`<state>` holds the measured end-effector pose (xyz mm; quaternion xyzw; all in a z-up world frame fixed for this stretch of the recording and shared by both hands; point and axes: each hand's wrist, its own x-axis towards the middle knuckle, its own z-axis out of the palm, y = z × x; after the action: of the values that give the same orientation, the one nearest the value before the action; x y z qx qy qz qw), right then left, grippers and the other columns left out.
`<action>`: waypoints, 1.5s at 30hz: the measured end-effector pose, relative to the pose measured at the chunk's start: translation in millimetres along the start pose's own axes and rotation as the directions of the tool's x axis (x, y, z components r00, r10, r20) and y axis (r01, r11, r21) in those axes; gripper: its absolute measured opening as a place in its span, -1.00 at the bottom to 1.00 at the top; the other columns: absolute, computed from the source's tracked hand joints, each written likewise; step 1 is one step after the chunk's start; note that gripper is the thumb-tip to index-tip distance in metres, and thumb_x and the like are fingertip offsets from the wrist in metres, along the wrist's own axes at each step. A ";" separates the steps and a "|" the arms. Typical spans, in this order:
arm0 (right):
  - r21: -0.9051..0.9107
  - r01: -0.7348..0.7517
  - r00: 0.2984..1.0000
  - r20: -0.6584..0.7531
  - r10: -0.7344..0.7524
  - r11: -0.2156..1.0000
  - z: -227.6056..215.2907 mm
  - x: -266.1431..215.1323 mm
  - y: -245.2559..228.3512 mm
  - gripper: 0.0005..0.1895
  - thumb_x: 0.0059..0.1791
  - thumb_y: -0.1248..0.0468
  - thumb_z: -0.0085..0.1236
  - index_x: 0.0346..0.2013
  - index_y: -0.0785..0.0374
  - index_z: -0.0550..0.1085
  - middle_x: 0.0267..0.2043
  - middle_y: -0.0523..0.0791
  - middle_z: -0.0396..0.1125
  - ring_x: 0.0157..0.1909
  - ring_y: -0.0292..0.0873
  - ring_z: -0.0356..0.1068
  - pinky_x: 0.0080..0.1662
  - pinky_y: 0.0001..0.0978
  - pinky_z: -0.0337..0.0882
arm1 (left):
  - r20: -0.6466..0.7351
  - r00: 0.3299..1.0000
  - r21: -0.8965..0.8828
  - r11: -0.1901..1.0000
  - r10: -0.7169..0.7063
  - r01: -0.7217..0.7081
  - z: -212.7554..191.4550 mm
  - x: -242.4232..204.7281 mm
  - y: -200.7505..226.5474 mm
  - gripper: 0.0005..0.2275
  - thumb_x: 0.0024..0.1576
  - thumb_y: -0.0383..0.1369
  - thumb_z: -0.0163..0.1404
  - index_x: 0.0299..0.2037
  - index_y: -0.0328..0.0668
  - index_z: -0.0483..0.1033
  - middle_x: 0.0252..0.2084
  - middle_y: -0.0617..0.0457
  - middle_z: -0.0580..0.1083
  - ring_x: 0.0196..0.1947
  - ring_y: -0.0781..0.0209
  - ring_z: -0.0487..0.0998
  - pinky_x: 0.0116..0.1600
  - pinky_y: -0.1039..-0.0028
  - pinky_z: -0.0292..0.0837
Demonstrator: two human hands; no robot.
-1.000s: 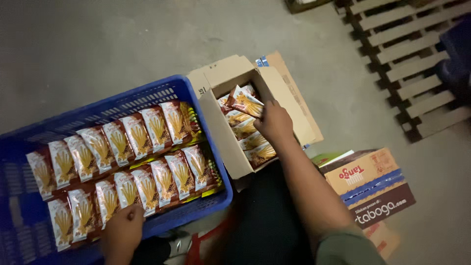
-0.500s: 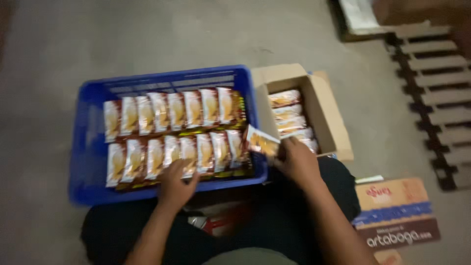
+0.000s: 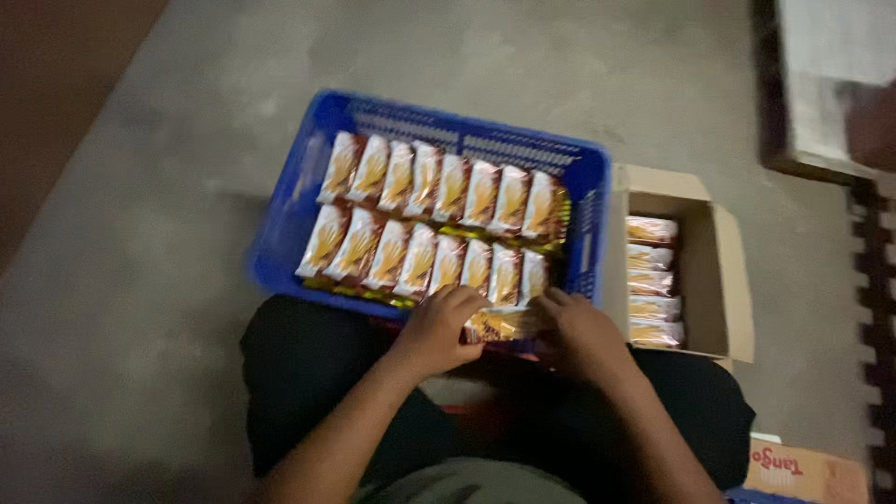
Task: The person transfers individually wrapped snack packets from a cardboard box into a blue plastic basket. They arrange the packets in neat rows within the basket, filling it progressively.
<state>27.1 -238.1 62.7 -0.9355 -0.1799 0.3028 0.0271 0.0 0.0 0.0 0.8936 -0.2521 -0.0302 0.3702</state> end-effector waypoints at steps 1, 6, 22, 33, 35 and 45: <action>-0.009 0.018 1.000 0.019 -0.018 1.000 4.0 4.9 1.7 -0.21 -0.11 0.11 0.36 0.36 0.21 0.30 0.43 0.02 0.19 0.40 0.20 0.24 0.28 0.04 0.40 | -0.007 1.000 -0.007 1.000 -0.026 0.026 1.4 -3.0 -6.8 -0.50 -0.09 -0.39 0.25 0.12 -0.26 0.51 0.00 -0.14 0.46 0.09 -0.22 0.49 0.15 0.04 0.43; 0.186 0.379 0.847 -0.465 -0.258 0.907 21.5 8.7 -9.4 -0.26 -0.21 0.23 0.41 0.24 0.19 0.37 0.14 0.12 0.31 0.09 0.38 0.40 0.04 0.17 0.49 | -0.205 0.978 -0.005 0.999 -0.044 0.044 6.8 -27.2 -38.0 -0.56 -0.28 -0.29 0.26 -0.12 -0.03 0.57 -0.13 -0.01 0.54 -0.08 -0.18 0.58 0.05 0.09 0.49; 0.060 0.175 0.801 -0.589 -0.107 0.983 135.3 68.6 91.2 -0.77 -0.06 0.18 0.27 -0.10 0.01 0.56 -0.15 -0.12 0.45 -0.04 0.07 0.49 0.02 -0.08 0.50 | -0.551 0.647 0.008 0.772 -0.527 0.635 -29.2 -23.2 -142.2 -0.57 -0.15 -0.14 0.29 -0.20 -0.21 0.45 -0.20 -0.17 0.46 -0.09 -0.34 0.52 -0.10 -0.16 0.43; 0.011 0.070 0.829 -0.556 -0.052 0.997 127.3 65.9 80.8 -0.81 -0.09 0.13 0.25 -0.18 -0.05 0.55 -0.15 -0.17 0.47 0.01 0.01 0.49 0.04 -0.14 0.48 | -0.411 0.604 0.297 0.527 -0.682 0.797 42.3 15.1 -215.5 -0.46 -0.05 -0.16 0.25 -0.02 -0.30 0.26 -0.08 -0.24 0.30 0.02 -0.38 0.36 -0.01 -0.28 0.33; 0.045 0.075 0.855 -0.517 -0.041 0.996 127.4 66.5 85.7 -0.77 -0.08 0.15 0.20 -0.13 -0.03 0.56 -0.11 -0.17 0.47 0.01 0.02 0.44 0.02 -0.12 0.43 | -0.269 0.567 0.347 0.471 -0.779 0.811 37.6 22.4 -211.1 -0.47 0.07 -0.22 0.06 0.17 -0.24 0.14 0.12 -0.22 0.22 0.14 -0.31 0.25 0.17 -0.13 0.19; 0.129 0.110 0.861 -0.507 -0.030 0.985 113.3 59.4 70.1 -0.80 -0.08 0.23 0.13 -0.20 -0.05 0.60 -0.14 -0.24 0.50 -0.06 -0.07 0.43 0.01 -0.21 0.37 | 0.067 0.344 0.520 0.327 -0.937 0.789 38.5 38.0 -217.4 -0.40 0.15 -0.21 0.04 0.33 -0.07 0.00 0.39 -0.19 0.03 0.38 -0.25 0.02 0.44 -0.08 -0.13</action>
<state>28.9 -289.2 -74.0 -0.9700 -0.1767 0.0600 0.1561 116.9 87.3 -170.0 0.9164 0.2120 -0.3358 0.0499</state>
